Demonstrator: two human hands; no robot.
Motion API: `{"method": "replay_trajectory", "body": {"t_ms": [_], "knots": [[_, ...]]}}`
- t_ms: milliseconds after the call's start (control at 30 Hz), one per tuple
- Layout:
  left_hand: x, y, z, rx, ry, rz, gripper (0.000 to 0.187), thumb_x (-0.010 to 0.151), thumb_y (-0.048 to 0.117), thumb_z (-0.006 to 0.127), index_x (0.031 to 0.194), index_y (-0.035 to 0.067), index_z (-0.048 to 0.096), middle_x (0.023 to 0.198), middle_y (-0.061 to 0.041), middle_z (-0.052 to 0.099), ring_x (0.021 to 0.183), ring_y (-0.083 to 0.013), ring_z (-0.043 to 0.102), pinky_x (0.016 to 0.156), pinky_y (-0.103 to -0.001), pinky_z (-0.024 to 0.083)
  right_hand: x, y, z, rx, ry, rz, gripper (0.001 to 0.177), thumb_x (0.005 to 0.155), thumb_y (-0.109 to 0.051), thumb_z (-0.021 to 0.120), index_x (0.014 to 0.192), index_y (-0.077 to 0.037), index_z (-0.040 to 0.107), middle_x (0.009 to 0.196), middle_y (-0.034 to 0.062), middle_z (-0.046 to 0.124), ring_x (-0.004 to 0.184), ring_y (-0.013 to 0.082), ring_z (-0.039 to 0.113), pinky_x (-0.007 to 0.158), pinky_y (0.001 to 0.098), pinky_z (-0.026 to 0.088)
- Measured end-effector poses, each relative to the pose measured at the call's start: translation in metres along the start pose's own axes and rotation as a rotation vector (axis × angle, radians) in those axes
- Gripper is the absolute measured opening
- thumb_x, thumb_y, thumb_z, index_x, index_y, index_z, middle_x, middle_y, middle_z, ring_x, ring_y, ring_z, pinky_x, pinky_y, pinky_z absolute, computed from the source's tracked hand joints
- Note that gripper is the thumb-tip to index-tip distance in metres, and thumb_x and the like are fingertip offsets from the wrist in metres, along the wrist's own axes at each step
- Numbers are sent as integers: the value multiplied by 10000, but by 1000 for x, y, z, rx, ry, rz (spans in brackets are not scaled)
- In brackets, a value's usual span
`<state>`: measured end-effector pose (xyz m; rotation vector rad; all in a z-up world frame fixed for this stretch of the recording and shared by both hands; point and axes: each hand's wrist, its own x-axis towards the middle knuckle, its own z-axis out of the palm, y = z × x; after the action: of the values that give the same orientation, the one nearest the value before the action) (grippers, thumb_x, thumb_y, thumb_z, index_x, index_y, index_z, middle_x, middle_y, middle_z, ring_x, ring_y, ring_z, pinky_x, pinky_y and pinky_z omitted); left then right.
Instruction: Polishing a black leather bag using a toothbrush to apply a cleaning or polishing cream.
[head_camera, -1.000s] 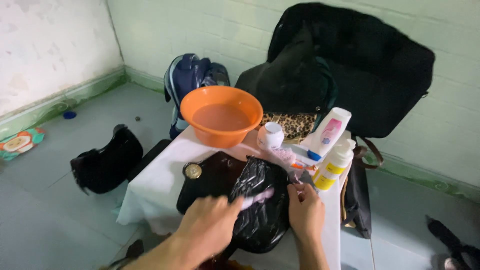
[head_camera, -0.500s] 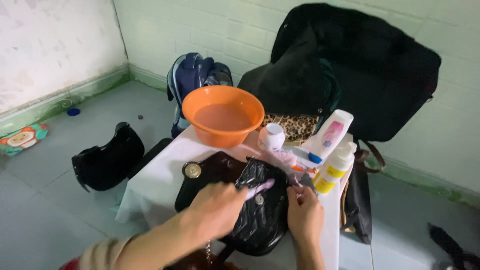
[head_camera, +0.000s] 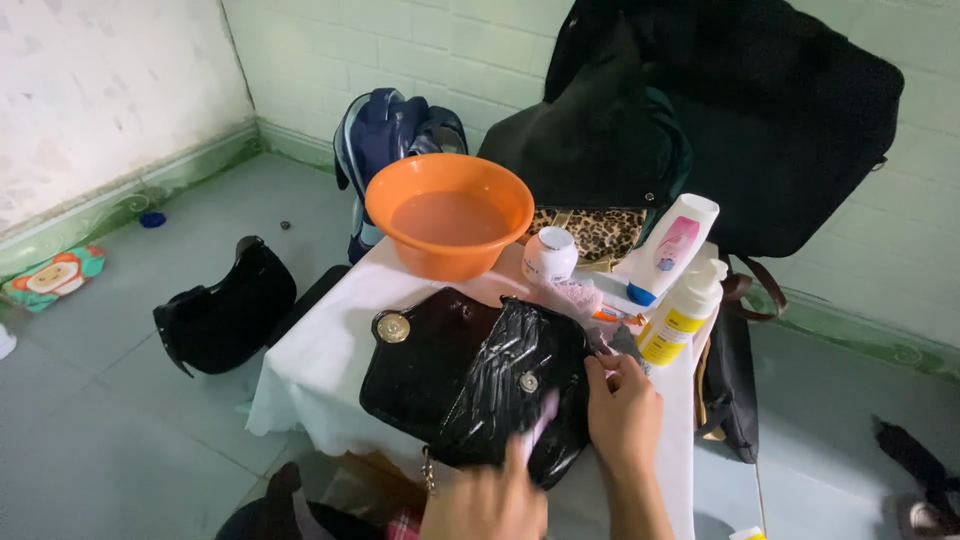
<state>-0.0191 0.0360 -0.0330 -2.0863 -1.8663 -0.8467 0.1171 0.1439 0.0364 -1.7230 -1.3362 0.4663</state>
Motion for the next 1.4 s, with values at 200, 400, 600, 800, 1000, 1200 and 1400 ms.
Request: {"method": "replay_trajectory", "body": {"t_ms": [200,400,600,800,1000,1200,1400], "knots": [[-25,-7,35,60,-194,-40,460,763,284,653,1162,54,659,424,-106,639,250,-278,588,262,-472,478,2,4,3,-57,22,-25,243,907,-285,712,1026,-79,765,803,118,738,676,263,655,655,364,524],[22,34,-43,1,-223,154,229,745,18,693,908,-139,725,835,-334,687,387,-266,637,317,-440,536,-4,0,-1,-3,11,-63,232,919,-241,701,995,-30,759,722,120,708,596,230,591,609,337,496],[-75,1,93,288,-695,-483,301,1092,426,318,1325,281,442,784,-114,646,684,-331,637,854,-538,462,-4,-3,-2,-4,17,-40,205,925,-231,717,978,-38,758,701,106,698,587,210,577,597,317,484],[41,-1,-73,145,-397,93,214,898,89,597,1029,-72,651,576,-101,698,385,-197,655,352,-350,512,-4,0,-1,7,23,-59,205,917,-221,714,1002,-41,761,733,111,712,605,219,602,613,324,504],[8,8,-53,-13,-705,-317,359,963,235,536,1288,96,478,642,-151,711,522,-315,703,497,-466,564,-7,-7,-4,13,19,-42,205,924,-217,709,992,-31,758,719,116,699,604,211,595,610,315,499],[30,-9,-85,-15,-482,147,202,923,110,622,836,-23,747,791,-221,685,454,-260,654,400,-392,536,-2,0,-1,-19,20,-49,223,923,-246,703,1014,-51,762,757,122,725,637,237,634,647,341,522],[71,8,-77,45,-417,97,187,892,73,617,773,31,755,841,-146,654,585,-252,657,484,-378,520,-4,-1,-3,13,-4,-43,196,938,-203,698,1006,-28,756,675,98,685,563,191,550,568,305,454]]}}
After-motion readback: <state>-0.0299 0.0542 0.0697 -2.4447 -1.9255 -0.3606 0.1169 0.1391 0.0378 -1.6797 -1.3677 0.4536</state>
